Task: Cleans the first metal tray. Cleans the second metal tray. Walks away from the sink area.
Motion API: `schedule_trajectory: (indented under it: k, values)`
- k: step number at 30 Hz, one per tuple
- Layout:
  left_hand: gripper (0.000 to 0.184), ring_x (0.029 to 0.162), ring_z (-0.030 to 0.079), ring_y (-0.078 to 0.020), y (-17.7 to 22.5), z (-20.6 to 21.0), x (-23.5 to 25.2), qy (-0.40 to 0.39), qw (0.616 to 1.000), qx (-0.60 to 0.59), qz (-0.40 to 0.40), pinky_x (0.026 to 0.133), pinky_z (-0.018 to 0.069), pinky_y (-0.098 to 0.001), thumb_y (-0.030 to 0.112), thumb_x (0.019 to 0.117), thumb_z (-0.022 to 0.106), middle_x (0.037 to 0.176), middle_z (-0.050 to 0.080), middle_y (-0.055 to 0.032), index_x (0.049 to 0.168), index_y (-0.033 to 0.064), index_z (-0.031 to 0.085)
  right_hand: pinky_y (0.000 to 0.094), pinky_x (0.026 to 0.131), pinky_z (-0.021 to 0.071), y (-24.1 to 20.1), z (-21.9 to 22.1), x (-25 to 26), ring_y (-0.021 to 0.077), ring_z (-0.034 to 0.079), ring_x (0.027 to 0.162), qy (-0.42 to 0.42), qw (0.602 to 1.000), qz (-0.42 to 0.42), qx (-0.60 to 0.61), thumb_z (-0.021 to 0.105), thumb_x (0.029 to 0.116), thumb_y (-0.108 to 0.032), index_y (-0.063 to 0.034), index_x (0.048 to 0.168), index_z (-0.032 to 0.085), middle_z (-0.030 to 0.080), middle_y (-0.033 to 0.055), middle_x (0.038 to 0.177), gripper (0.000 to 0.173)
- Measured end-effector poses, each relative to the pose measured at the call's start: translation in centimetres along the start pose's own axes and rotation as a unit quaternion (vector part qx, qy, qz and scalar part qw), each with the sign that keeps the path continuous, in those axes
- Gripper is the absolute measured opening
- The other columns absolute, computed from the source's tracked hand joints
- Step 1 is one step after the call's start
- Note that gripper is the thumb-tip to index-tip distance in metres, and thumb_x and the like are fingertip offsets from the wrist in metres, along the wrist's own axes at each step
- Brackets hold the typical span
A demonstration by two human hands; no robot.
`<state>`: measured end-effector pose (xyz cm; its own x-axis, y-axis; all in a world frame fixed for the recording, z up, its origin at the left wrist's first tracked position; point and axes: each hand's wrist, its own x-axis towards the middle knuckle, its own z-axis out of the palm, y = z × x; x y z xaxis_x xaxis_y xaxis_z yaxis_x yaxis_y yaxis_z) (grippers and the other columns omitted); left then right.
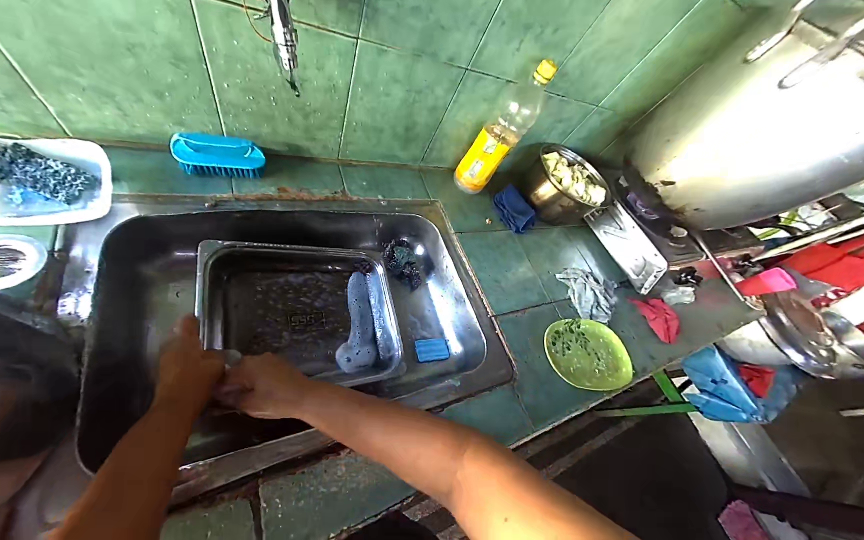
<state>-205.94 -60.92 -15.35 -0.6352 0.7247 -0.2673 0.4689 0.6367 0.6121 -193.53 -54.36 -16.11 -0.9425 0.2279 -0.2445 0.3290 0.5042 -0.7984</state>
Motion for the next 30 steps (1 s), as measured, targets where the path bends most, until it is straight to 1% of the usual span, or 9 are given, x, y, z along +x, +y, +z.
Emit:
schedule_trajectory:
  k: [4, 8, 12, 15, 18, 22, 24, 28, 30]
  values:
    - [0.049, 0.114, 0.06, -0.0576, 0.4, 2.1, 0.8, -0.02, 0.999, -0.013, -0.037, 0.095, 0.0459, -0.0712, -0.002, 0.0967, 0.062, 0.12, 0.059, -0.0412, 0.142, -0.0092, 0.043, 0.0556, 0.095, 0.054, 3.2, -2.8, -3.9, 0.036, 0.067, 0.11, -0.047, 0.988, -0.02, -0.148, 0.073, 0.092, -0.006, -0.0028, 0.11, 0.077, 0.07, 0.0211, 0.114, 0.019]
    - [0.052, 0.113, 0.06, -0.058, -0.2, 2.5, 1.7, -0.007, 0.999, -0.016, -0.038, 0.093, 0.0466, -0.0718, -0.005, 0.095, 0.063, 0.119, 0.059, -0.0414, 0.142, -0.0099, 0.041, 0.058, 0.097, 0.052, 8.2, -8.6, -10.3, 0.0376, 0.066, 0.11, -0.093, 0.962, 0.078, -0.243, 0.076, 0.0894, -0.008, -0.0026, 0.105, 0.077, 0.07, 0.0207, 0.113, 0.016]
    - [0.057, 0.117, 0.059, -0.0546, 0.5, 2.9, 2.1, -0.025, 0.998, -0.039, -0.034, 0.097, 0.0459, -0.0703, -0.009, 0.0911, 0.065, 0.124, 0.058, -0.0388, 0.141, -0.0106, 0.039, 0.0619, 0.086, 0.0537, 10.6, -13.1, -13.1, 0.0385, 0.067, 0.104, -0.169, 0.915, 0.115, -0.347, 0.072, 0.0858, -0.001, -0.0059, 0.102, 0.077, 0.069, 0.0176, 0.111, 0.018]
    - [0.058, 0.12, 0.058, -0.0542, 0.9, 3.3, 2.6, -0.023, 0.997, -0.061, -0.047, 0.099, 0.0452, -0.07, -0.013, 0.0893, 0.065, 0.127, 0.058, -0.0379, 0.142, -0.0091, 0.042, 0.0596, 0.086, 0.0548, 10.1, -10.6, -11.1, 0.0337, 0.071, 0.097, -0.119, 0.945, 0.043, -0.303, 0.078, 0.0839, -0.007, -0.0062, 0.098, 0.078, 0.074, 0.0142, 0.097, 0.014]
    - [0.063, 0.124, 0.059, -0.0479, -0.1, 4.1, 2.9, -0.017, 0.989, -0.142, -0.027, 0.101, 0.0455, -0.0671, -0.015, 0.0906, 0.061, 0.133, 0.059, -0.0327, 0.149, -0.0019, 0.042, 0.0568, 0.091, 0.0545, 7.1, -5.6, -5.7, 0.0328, 0.071, 0.101, -0.086, 0.978, -0.014, -0.192, 0.074, 0.0904, -0.009, -0.0036, 0.107, 0.077, 0.074, 0.0159, 0.102, 0.018]
    - [0.05, 0.127, 0.059, -0.0404, -0.9, 4.7, 2.9, 0.004, 0.98, -0.201, -0.001, 0.108, 0.0431, -0.059, 0.006, 0.1078, 0.05, 0.141, 0.058, -0.0284, 0.156, 0.0026, 0.04, 0.056, 0.092, 0.0546, 4.9, -1.2, 1.4, 0.0376, 0.069, 0.106, -0.009, 0.99, -0.082, -0.115, 0.07, 0.0948, -0.008, 0.0027, 0.107, 0.076, 0.071, 0.023, 0.114, 0.018]
    - [0.048, 0.128, 0.059, -0.04, -0.7, 4.4, 2.7, 0.01, 0.984, -0.179, -0.006, 0.11, 0.042, -0.0574, 0.013, 0.111, 0.045, 0.141, 0.058, -0.0282, 0.157, 0.0009, 0.038, 0.0562, 0.09, 0.0555, 5.9, -1.2, 3.2, 0.0378, 0.068, 0.106, 0.002, 0.982, -0.088, -0.169, 0.07, 0.0956, -0.011, 0.0017, 0.107, 0.076, 0.068, 0.0217, 0.122, 0.018]
    - [0.052, 0.12, 0.062, -0.0467, -0.6, 4.1, 2.8, 0.002, 0.994, -0.107, 0.005, 0.104, 0.0448, -0.0641, 0.0, 0.1036, 0.052, 0.129, 0.063, -0.0323, 0.154, -0.0008, 0.041, 0.0593, 0.088, 0.0557, 8.2, -2.7, 5.1, 0.0384, 0.069, 0.106, 0.024, 0.977, -0.09, -0.189, 0.068, 0.0933, -0.005, -0.0022, 0.109, 0.077, 0.067, 0.0194, 0.127, 0.018]
    - [0.053, 0.12, 0.062, -0.049, -0.9, 3.9, 3.0, 0.001, 0.997, -0.076, 0.008, 0.103, 0.0445, -0.0657, -0.003, 0.1006, 0.056, 0.127, 0.064, -0.0334, 0.152, -0.0017, 0.043, 0.0599, 0.083, 0.0573, 8.6, -3.5, 6.5, 0.0386, 0.07, 0.103, 0.078, 0.972, -0.07, -0.211, 0.067, 0.0932, -0.004, -0.0043, 0.108, 0.078, 0.067, 0.0191, 0.129, 0.018]
